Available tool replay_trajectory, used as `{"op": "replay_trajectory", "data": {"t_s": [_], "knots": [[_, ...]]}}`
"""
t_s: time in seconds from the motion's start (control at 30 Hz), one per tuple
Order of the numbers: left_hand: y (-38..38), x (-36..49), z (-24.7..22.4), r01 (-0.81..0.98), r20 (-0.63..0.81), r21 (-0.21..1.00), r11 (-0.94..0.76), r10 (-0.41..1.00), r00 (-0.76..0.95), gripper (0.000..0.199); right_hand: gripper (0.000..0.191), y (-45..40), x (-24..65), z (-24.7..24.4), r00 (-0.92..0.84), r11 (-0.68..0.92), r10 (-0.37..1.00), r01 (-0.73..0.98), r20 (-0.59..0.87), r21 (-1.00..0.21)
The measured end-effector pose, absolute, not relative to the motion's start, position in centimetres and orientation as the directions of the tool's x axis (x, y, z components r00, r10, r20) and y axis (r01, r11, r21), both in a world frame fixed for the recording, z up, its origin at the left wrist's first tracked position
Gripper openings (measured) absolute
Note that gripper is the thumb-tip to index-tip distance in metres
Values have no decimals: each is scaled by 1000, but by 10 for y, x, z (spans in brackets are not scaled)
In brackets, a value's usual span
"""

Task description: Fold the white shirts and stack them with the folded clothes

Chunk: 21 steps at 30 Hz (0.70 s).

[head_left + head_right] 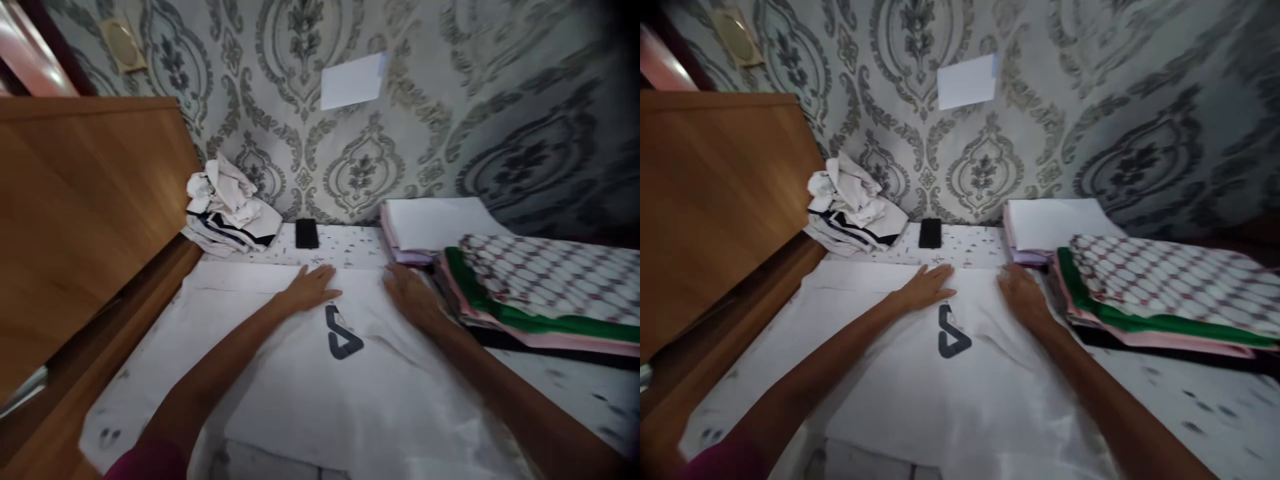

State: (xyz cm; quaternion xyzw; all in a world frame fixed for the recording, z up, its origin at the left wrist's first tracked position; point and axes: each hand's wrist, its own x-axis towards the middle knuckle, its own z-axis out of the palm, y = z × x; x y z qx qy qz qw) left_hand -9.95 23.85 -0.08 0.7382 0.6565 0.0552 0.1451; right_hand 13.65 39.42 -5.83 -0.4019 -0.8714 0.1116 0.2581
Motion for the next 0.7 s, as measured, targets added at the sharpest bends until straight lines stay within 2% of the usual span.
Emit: {"op": "replay_trajectory", "data": {"t_s": [0.13,0.2,0.3,0.37,0.47,0.53,0.6,0.7], "knots": [[170,-170,4,948,-120,202,244,967,-223,70,44,385,128,-59,-620,694,718,672,316,-257],[141,-205,4,916,-121,170,364,930,-347,69,44,382,126,-57,-654,712,697,680,296,-174],[107,-255,3,849,-130,162,502,864,-486,69,45,380,126,-55,-663,711,694,692,281,-123],[89,-283,4,810,-53,212,546,834,-548,65,47,379,125,-54,-663,702,699,707,269,-84],[64,-311,8,776,200,350,525,767,-610,52,50,378,124,-53,-670,698,698,716,253,-30],[44,-319,11,754,294,404,517,708,-642,45,51,377,123,-52,-674,697,697,717,244,-14],[17,-318,12,701,262,444,558,668,-697,42,51,376,123,-52,-674,694,701,720,232,-8],[-28,-303,11,588,124,483,649,614,-780,41,51,376,122,-52,-677,695,698,719,235,7]]}}
